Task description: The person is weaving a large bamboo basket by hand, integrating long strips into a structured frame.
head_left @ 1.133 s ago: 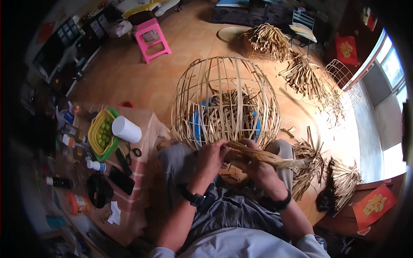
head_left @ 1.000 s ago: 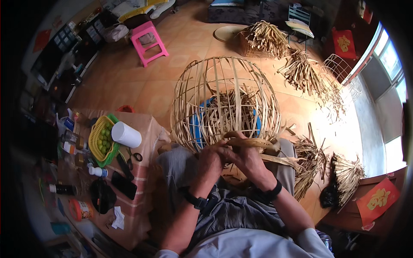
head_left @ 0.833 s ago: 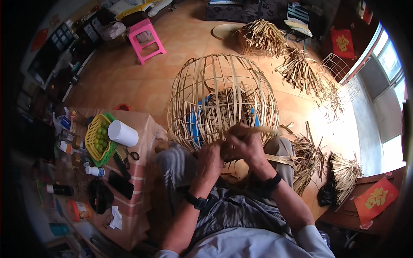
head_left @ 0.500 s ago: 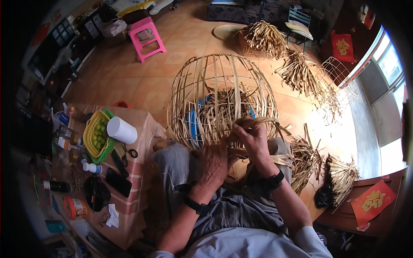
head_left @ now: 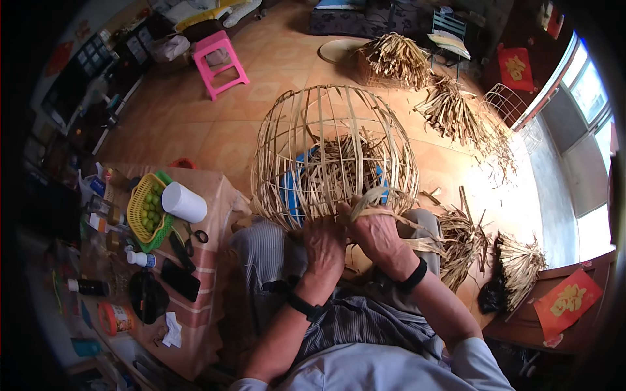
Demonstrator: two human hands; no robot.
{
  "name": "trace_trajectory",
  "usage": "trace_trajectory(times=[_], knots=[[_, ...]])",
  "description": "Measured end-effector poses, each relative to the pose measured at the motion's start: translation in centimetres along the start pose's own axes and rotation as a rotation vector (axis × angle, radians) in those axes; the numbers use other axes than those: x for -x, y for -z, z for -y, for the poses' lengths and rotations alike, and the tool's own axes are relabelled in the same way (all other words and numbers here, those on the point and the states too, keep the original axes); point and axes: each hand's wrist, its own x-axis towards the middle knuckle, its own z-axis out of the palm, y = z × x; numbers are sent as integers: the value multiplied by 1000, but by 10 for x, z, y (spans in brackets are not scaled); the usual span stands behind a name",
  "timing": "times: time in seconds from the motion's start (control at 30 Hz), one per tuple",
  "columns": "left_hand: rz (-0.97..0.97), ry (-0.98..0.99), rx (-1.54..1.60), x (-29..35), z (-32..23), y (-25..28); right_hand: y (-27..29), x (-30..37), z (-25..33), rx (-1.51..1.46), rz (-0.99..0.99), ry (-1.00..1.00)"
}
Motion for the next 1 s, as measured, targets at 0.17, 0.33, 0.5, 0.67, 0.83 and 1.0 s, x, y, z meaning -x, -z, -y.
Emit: trace_trajectory(times=[0.17, 0.33, 0.5, 0.67, 0.83, 1.0], knots=[[-16, 55, 188, -1, 2, 1, -7, 11, 4, -35, -47, 3], [6, 54, 141, 1, 10, -4, 11, 13, 6, -192, -163, -53], [-7, 79, 294, -1, 12, -2, -11, 21, -6, -311, -178, -169], [52, 89, 320, -6, 24, -13, -15, 11, -12, -542, -111, -210], [174, 131, 439, -14, 29, -5, 6, 0, -23, -681, 195, -228], [145, 139, 560, -19, 20, 10, 9, 13, -11, -603, -34, -225]])
